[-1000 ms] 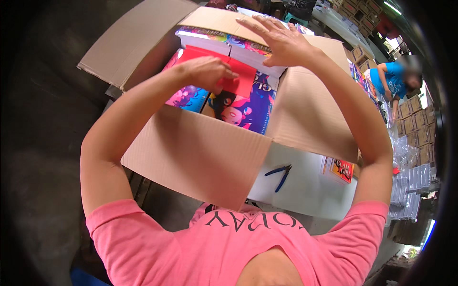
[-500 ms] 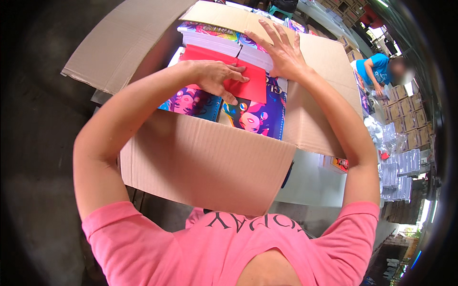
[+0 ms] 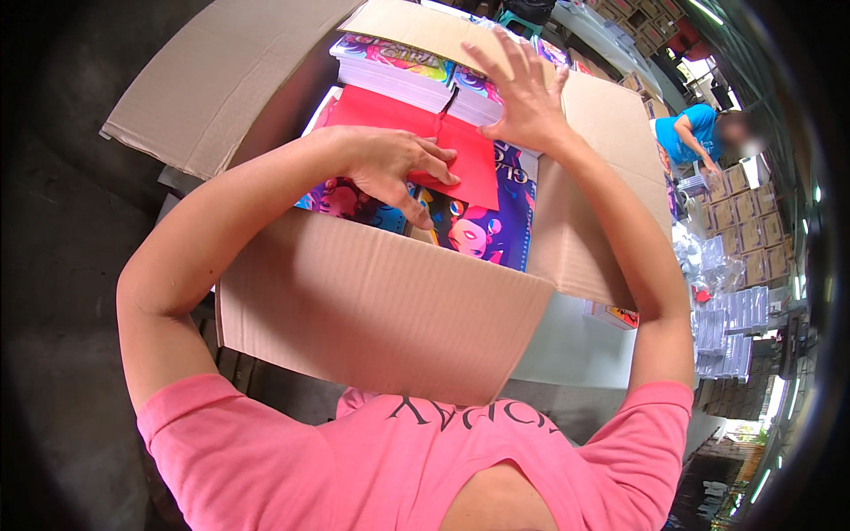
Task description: The person opens a cardboard box using a pair of snips, removes protective plastic, and then unloads stacks of spiral notebooks onto a table.
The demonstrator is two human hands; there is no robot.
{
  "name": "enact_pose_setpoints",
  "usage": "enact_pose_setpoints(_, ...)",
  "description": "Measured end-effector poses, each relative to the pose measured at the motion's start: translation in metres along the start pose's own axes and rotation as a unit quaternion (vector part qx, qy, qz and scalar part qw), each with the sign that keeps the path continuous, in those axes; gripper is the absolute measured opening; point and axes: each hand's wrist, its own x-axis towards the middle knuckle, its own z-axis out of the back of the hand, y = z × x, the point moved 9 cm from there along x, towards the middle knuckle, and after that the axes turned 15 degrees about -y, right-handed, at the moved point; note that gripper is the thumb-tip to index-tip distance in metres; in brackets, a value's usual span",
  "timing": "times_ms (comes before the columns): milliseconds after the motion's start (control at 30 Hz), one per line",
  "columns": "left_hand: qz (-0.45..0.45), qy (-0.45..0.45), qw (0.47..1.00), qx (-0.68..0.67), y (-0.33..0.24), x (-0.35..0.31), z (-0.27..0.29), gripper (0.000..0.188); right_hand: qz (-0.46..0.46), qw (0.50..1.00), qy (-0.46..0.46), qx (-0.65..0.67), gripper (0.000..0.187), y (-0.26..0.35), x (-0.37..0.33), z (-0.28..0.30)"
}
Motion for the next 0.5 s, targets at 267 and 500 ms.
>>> enact_pose_setpoints(267, -0.02, -0.025, 0.999, 0.018, 0.001, 0.0, -0.003, 0.075, 0.118, 0.986, -0.008, -0.117, 0.102, 0.045, -0.002, -0.016)
enact_pose_setpoints(500, 0.118, -0.118, 0.976, -0.138, 0.017, 0.031, 0.006, 0.08, 0.066, 0.973, -0.202, -0.085, 0.091, 0.019, -0.001, 0.022)
